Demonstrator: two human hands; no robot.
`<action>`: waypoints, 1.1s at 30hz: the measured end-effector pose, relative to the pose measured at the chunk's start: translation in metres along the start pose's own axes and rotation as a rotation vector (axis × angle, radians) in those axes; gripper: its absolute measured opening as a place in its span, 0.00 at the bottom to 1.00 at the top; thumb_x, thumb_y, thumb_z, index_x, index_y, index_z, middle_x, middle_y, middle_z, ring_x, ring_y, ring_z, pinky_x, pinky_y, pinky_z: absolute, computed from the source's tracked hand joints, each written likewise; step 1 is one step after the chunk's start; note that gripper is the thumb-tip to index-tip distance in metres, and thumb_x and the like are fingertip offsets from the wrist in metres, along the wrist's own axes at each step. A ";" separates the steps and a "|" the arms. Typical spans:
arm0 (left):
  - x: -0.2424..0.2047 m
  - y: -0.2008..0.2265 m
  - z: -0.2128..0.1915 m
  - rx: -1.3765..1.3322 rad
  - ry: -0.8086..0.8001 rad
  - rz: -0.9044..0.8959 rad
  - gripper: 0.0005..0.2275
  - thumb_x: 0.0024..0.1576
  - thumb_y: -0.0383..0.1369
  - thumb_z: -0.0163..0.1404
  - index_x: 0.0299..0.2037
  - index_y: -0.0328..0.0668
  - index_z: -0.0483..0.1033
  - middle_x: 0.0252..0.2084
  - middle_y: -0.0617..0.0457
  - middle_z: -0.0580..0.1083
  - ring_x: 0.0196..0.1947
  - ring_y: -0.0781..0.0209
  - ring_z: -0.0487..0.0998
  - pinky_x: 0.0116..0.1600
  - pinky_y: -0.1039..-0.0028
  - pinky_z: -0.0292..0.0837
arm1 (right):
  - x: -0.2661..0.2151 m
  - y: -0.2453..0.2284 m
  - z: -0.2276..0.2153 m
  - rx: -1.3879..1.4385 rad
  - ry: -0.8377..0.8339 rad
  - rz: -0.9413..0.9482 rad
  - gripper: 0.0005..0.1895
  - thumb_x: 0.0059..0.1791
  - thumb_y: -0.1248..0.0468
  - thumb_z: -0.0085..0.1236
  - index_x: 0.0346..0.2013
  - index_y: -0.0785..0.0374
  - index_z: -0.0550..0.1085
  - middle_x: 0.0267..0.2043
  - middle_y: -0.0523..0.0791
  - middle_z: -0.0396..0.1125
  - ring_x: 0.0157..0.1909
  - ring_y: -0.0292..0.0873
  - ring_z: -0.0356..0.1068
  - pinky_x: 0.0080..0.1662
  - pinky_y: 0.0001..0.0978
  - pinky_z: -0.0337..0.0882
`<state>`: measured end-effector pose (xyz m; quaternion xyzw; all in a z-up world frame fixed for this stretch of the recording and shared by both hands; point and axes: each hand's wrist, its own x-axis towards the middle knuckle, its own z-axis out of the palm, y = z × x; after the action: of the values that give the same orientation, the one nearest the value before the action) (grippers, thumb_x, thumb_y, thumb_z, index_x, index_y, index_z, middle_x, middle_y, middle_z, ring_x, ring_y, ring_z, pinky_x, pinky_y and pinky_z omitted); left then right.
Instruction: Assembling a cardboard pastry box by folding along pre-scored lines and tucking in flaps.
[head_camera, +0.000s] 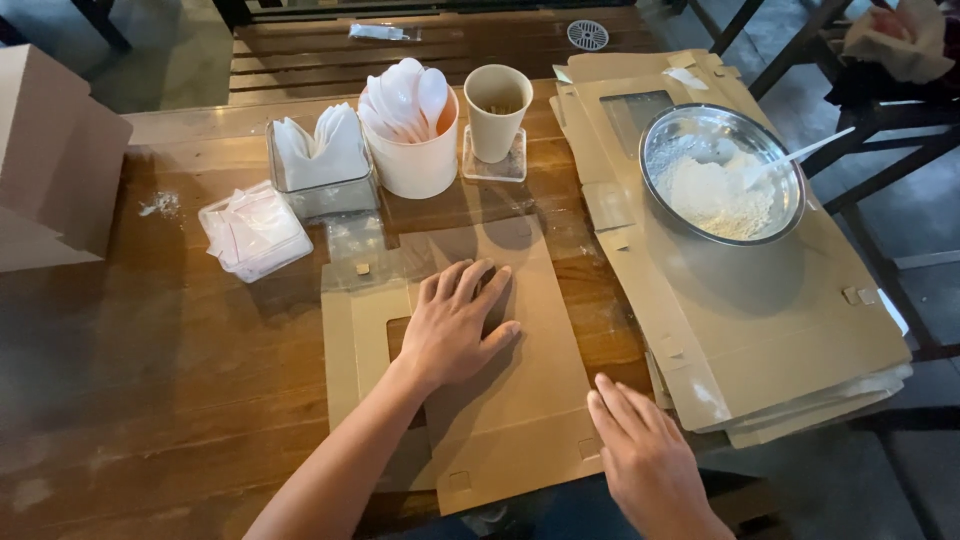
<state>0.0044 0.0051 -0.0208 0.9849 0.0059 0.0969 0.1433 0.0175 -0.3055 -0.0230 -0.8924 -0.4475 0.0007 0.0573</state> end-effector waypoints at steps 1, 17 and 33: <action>-0.001 -0.001 0.003 0.018 0.049 0.027 0.30 0.62 0.56 0.40 0.71 0.52 0.60 0.67 0.50 0.62 0.67 0.46 0.59 0.64 0.52 0.57 | 0.007 0.000 -0.003 -0.010 -0.041 0.003 0.31 0.48 0.65 0.52 0.67 0.63 0.64 0.72 0.51 0.58 0.69 0.51 0.59 0.67 0.45 0.61; -0.004 0.007 -0.017 0.004 -0.041 -0.008 0.29 0.61 0.53 0.45 0.71 0.52 0.62 0.67 0.45 0.62 0.71 0.46 0.59 0.68 0.51 0.57 | 0.176 0.008 0.019 -0.090 0.186 0.088 0.23 0.53 0.56 0.46 0.61 0.61 0.74 0.67 0.49 0.66 0.65 0.52 0.65 0.58 0.47 0.71; -0.104 -0.013 -0.058 0.134 0.154 -0.681 0.30 0.56 0.49 0.54 0.67 0.44 0.66 0.62 0.37 0.68 0.63 0.36 0.70 0.58 0.48 0.70 | 0.175 0.014 0.023 0.217 0.170 0.113 0.31 0.56 0.49 0.40 0.70 0.63 0.66 0.73 0.54 0.57 0.73 0.59 0.55 0.70 0.57 0.51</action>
<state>-0.1088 0.0295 0.0107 0.9234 0.3510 0.1170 0.1018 0.1320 -0.1714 -0.0388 -0.9016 -0.3874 -0.0232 0.1911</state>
